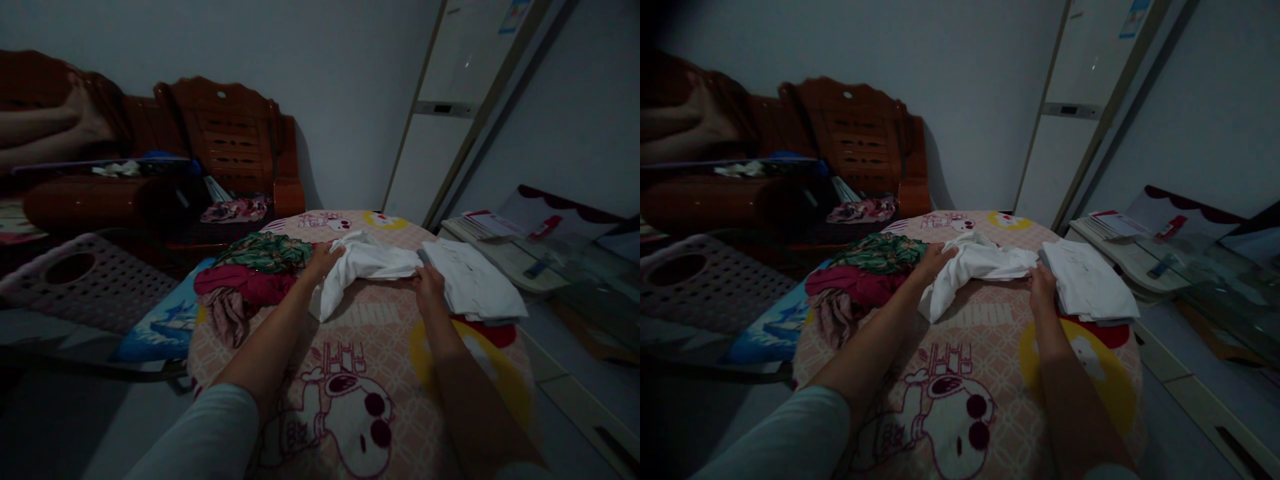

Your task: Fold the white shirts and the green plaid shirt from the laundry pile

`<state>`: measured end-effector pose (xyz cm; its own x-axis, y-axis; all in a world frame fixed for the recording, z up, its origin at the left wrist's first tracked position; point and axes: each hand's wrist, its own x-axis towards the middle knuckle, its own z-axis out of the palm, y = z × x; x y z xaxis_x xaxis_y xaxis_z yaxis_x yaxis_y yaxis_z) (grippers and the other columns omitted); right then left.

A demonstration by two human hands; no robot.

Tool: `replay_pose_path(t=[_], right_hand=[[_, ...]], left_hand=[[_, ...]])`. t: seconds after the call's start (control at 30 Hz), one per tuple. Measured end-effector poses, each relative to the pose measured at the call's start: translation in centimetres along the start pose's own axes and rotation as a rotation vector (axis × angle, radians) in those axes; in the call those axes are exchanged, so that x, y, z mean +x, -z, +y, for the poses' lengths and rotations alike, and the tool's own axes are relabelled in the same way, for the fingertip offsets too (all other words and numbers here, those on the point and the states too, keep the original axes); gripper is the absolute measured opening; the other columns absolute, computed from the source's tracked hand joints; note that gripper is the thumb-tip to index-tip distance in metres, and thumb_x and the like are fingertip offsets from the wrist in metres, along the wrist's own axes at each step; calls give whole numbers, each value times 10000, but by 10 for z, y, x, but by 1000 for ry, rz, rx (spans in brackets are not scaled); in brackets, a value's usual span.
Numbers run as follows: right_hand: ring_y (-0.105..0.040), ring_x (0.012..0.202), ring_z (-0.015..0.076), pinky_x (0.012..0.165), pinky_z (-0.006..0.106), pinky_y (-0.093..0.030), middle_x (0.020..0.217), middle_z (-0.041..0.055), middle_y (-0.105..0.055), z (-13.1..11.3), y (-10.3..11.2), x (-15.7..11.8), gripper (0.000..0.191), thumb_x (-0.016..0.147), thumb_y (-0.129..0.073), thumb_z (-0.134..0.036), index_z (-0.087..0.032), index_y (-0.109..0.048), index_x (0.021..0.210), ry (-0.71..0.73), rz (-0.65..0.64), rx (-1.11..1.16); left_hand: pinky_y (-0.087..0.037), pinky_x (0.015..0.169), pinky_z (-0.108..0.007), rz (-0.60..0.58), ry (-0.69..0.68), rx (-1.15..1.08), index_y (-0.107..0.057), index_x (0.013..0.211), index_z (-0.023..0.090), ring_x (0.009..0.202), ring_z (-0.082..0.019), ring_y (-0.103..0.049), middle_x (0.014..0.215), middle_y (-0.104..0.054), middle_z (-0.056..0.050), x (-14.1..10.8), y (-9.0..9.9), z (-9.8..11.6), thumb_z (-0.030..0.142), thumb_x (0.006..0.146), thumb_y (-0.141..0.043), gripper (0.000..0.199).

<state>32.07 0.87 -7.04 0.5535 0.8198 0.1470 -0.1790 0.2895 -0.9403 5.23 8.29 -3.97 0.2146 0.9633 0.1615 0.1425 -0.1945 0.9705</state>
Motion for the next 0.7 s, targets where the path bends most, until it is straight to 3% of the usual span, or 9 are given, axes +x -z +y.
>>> replay_pose_path(t=[0.13,0.23,0.37,0.47,0.53,0.6,0.7], right_hand=[[-604,461,153,490,302,-559,535,-51,-600,-7,18,7,201,626,-682,-326,-217,-524,684,75,112,142],[-622,536,151,508,294,-555,632,-30,-646,-6,21,7,262,618,-720,-330,-200,-577,795,74,120,160],[-624,607,144,506,256,-526,772,3,-679,0,9,-3,431,636,-770,-390,-188,-629,990,-12,-42,36],[-586,536,128,438,231,-482,775,-11,-677,1,-4,-14,740,649,-790,-402,-214,-536,1317,-96,-219,-126],[-499,426,105,362,206,-399,675,-46,-648,0,-11,-21,987,629,-809,-360,-212,-361,1495,-137,-284,-248],[-406,351,86,324,195,-314,560,-82,-596,-2,-16,-25,1077,586,-817,-282,-175,-315,1532,-165,-322,-360],[-420,343,95,338,207,-305,498,-57,-596,-8,-16,-23,800,532,-768,-213,-109,-608,1309,-272,-389,-433]], left_hand=[[-388,532,-231,84,32,-87,-604,758,152,582,-135,-512,623,-548,20,1,23,-6,520,706,-627,373],[-374,546,-230,141,-3,107,-603,715,148,630,-152,-518,607,-525,16,2,28,-10,477,736,-584,331],[-305,546,-230,211,-20,486,-505,530,163,615,-138,-468,509,-387,26,5,21,-9,352,755,-570,301],[-284,543,-226,187,-44,493,-526,546,153,608,-130,-465,517,-383,29,4,12,-4,327,777,-551,291],[-282,529,-213,150,-43,383,-563,601,144,592,-122,-461,534,-410,33,1,8,3,340,793,-539,275],[-293,510,-206,47,-15,245,-584,641,141,559,-112,-454,545,-450,35,-4,7,14,369,794,-560,275],[-331,488,-212,-236,48,79,-621,672,135,518,-108,-475,576,-540,14,-14,14,34,412,749,-660,290]])
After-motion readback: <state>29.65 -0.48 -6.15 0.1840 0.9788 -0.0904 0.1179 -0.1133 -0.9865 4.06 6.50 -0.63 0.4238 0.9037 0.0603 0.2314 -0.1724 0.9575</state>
